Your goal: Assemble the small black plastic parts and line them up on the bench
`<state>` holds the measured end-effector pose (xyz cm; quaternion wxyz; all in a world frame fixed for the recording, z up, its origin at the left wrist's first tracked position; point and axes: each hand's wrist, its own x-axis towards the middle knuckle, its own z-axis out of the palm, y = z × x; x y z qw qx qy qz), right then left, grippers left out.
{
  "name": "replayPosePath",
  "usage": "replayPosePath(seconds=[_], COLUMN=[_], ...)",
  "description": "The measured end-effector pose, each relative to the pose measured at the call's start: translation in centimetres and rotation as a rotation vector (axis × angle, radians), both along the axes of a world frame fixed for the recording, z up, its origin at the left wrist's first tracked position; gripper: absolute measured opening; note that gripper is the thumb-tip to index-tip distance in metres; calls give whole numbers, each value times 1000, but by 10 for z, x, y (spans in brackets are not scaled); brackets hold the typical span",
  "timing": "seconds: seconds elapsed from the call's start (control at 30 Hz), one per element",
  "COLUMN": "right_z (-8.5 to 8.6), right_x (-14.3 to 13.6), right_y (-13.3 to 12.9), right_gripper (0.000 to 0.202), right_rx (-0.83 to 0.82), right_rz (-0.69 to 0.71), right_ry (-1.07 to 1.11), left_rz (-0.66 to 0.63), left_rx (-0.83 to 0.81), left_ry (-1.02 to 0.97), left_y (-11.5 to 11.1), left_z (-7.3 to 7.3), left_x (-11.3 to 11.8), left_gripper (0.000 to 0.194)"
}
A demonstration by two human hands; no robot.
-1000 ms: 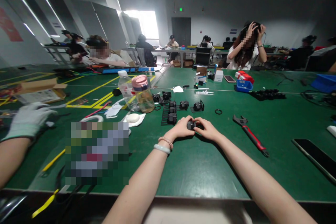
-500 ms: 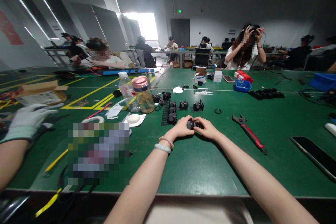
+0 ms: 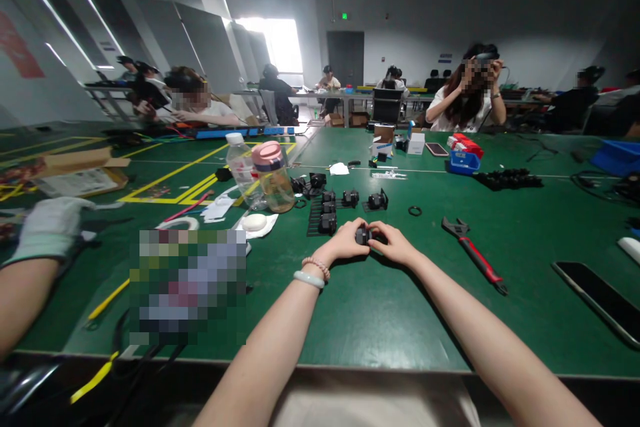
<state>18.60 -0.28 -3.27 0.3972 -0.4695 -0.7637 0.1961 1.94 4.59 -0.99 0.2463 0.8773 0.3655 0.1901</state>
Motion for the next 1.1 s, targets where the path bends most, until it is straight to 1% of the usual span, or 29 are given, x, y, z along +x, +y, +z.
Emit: replayPosePath(seconds=[0.2,0.33,0.43,0.67,0.87,1.1], right_z=[-1,-1,-2,-3,-1,-3], right_x=[1,1,2,4,3,4], right_y=[1,2,3,4,4,5], right_gripper=[35,34,34,34,33,30], right_rx=[10,4,11,35,26,26], right_rz=[-2,-14,-21,-8,-14,-10], right_ry=[-11,-16,-16,-22,-21,-19], left_rz=[-33,-11,9,-19,-4,-4], left_rx=[3,-21,-39,-33,-66,-48], left_ry=[-32,-39,-36,-60,-48,-47], left_y=[2,1,1,2,0,1], left_z=[0,1,1,0,3,3], left_x=[0,1,2,3,4,3], left_gripper=[46,44,46,46,46,47])
